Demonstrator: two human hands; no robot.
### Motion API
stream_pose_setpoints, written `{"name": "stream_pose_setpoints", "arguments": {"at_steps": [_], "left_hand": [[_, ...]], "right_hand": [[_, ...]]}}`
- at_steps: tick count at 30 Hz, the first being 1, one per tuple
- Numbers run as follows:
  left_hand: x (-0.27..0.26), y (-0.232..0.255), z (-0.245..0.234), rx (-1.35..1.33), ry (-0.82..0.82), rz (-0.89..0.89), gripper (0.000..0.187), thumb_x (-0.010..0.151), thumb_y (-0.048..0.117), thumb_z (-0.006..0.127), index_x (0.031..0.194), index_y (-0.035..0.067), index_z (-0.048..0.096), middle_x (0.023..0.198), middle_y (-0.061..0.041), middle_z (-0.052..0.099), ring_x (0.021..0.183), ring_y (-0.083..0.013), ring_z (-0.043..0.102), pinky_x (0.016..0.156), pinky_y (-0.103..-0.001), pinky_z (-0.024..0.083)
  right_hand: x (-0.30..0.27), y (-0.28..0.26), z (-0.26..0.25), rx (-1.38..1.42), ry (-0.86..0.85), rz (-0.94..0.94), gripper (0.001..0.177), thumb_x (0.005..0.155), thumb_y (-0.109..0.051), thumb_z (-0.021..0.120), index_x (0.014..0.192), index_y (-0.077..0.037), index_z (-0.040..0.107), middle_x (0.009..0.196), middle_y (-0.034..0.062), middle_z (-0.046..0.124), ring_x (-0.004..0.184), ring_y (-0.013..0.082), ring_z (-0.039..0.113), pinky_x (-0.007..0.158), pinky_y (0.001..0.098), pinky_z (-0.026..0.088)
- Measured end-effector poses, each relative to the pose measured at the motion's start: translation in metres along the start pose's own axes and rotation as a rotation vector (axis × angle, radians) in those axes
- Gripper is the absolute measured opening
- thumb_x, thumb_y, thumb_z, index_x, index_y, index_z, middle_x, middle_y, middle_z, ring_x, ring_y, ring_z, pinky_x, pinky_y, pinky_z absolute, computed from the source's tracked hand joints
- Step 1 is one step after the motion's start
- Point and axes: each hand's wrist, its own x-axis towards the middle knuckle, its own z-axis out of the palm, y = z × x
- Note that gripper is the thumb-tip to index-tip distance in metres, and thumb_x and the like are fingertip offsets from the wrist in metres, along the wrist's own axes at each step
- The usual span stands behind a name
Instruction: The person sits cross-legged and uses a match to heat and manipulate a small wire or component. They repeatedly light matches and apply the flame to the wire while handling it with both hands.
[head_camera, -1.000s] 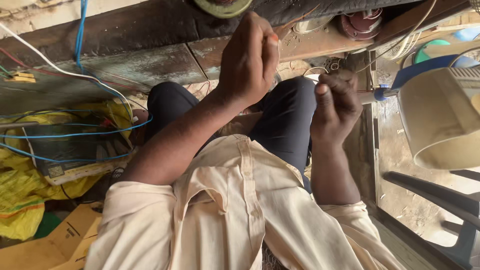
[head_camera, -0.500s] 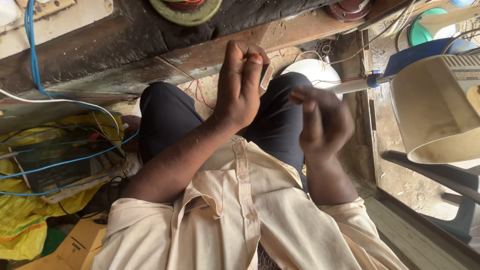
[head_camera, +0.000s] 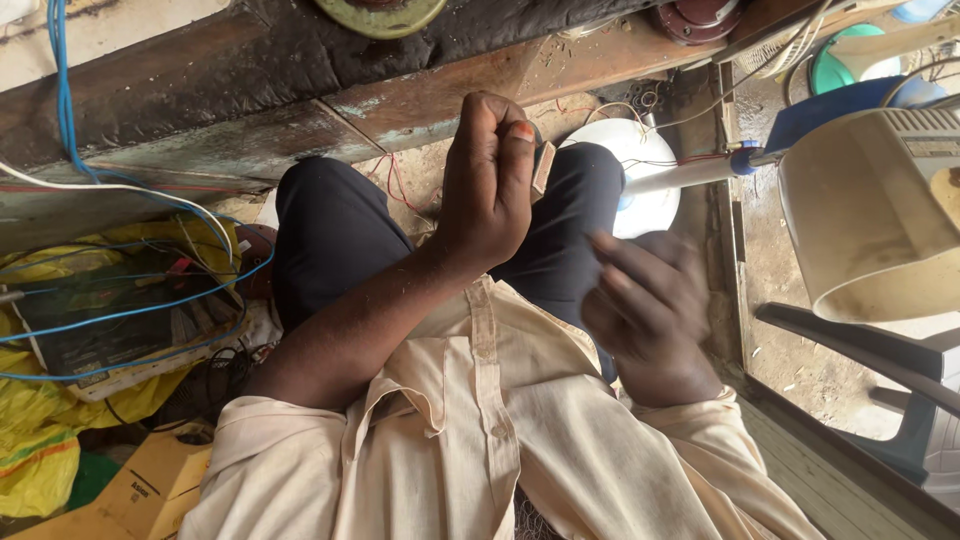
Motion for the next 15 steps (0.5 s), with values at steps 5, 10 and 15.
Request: {"name": "stream_pose_setpoints", "arguments": {"at_steps": [5, 10, 15], "left_hand": [[0.000, 0.002, -0.002, -0.055, -0.017, -0.050, 0.012, 0.114, 0.014, 0.041, 0.108, 0.004, 0.043, 0.092, -0.008, 0.053, 0.078, -0.0174, 0.052, 0.073, -0.034, 0.048], [-0.001, -0.006, -0.002, 0.035, 0.026, 0.029, 0.013, 0.116, 0.016, 0.041, 0.110, 0.004, 0.044, 0.097, -0.009, 0.055, 0.086, -0.0188, 0.057, 0.080, -0.035, 0.050], [0.009, -0.001, 0.000, 0.051, 0.014, 0.029, 0.014, 0.114, 0.016, 0.043, 0.109, 0.003, 0.045, 0.095, -0.010, 0.055, 0.083, -0.0217, 0.057, 0.078, -0.036, 0.049]], "right_hand": [[-0.032, 0.071, 0.052, -0.163, 0.066, 0.206, 0.015, 0.106, 0.003, 0.065, 0.120, 0.001, 0.063, 0.110, 0.0186, 0.074, 0.095, 0.0306, 0.073, 0.081, 0.0403, 0.060], [-0.074, 0.078, 0.056, 0.605, 0.266, 0.737, 0.006, 0.112, -0.003, 0.063, 0.117, -0.001, 0.064, 0.111, 0.0132, 0.075, 0.095, 0.0202, 0.072, 0.083, 0.0290, 0.059], [-0.055, 0.064, 0.050, 0.917, 0.359, 0.819, 0.007, 0.108, -0.005, 0.067, 0.114, -0.001, 0.065, 0.110, 0.0136, 0.075, 0.087, 0.0151, 0.068, 0.083, 0.0268, 0.056]]}}
